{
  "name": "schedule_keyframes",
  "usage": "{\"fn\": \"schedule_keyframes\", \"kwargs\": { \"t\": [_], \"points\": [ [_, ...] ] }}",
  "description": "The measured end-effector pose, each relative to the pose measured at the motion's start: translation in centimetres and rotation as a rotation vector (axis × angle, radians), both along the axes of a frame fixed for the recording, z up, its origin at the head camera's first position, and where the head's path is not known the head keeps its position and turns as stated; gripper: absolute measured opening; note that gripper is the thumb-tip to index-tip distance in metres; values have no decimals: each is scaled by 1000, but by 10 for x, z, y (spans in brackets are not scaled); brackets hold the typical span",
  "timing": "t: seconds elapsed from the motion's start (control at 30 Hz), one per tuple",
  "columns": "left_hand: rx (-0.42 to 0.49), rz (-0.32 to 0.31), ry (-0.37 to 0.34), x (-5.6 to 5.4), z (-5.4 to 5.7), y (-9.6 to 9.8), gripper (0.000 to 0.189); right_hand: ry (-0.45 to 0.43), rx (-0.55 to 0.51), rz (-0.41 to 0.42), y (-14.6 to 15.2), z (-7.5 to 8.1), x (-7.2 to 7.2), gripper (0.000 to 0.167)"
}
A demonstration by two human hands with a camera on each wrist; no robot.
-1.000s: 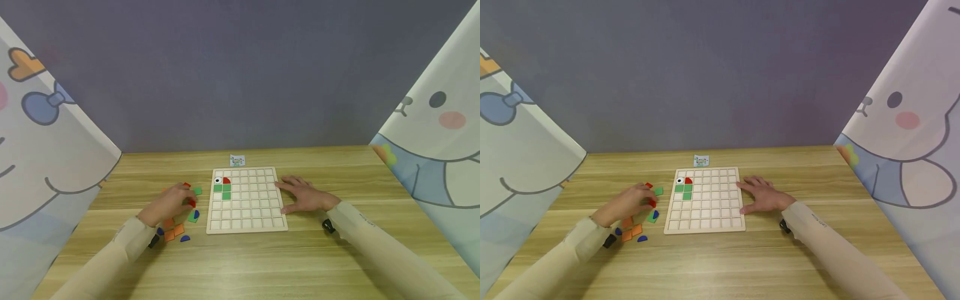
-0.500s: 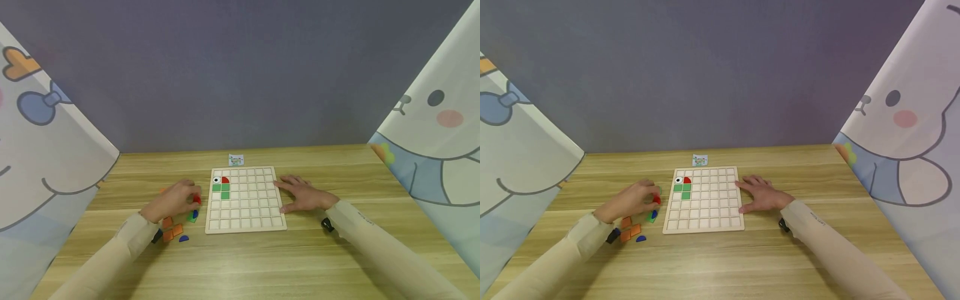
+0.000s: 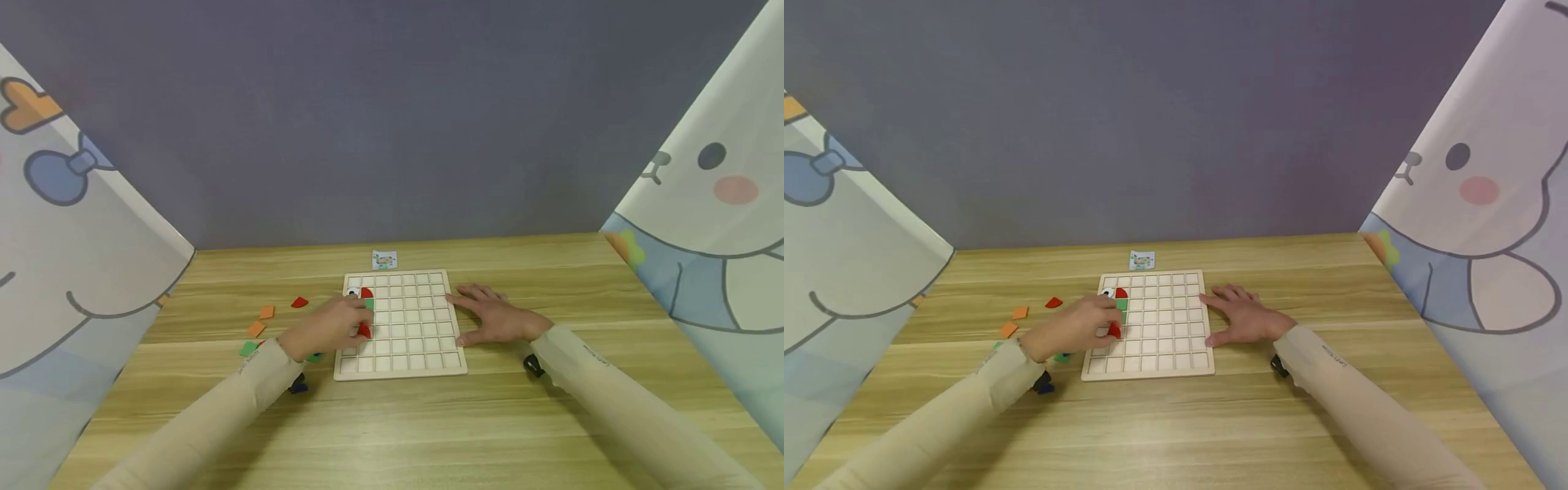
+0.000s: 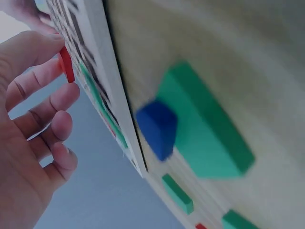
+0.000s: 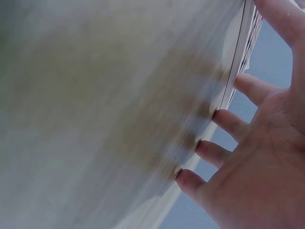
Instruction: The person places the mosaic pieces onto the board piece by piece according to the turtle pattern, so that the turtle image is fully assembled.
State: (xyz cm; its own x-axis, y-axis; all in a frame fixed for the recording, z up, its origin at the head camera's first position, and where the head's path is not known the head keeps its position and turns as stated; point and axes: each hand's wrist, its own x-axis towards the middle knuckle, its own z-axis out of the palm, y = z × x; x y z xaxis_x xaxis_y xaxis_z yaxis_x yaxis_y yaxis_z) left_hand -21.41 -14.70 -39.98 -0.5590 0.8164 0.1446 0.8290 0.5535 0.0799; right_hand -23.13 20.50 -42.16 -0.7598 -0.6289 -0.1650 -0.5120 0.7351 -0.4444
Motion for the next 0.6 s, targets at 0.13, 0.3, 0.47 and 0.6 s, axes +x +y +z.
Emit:
{"fn": "schedule_keyframes", "kwargs": {
  "t": [0.13,0.3,0.47,0.6],
  "points": [
    [-24,20,-23,1,-4,6,12,11,3,5,0,-2,-1,92],
    [-14,37,-35,1,-5,7,11,11,1,3,1,-3,-1,92],
    [0,43,-56,1,-6,7,10,10,-3,6,1,-2,-1,92],
    [6,46,-75,0,-5,7,11,14,-1,4,0,-2,-2,92]
  ]
}}
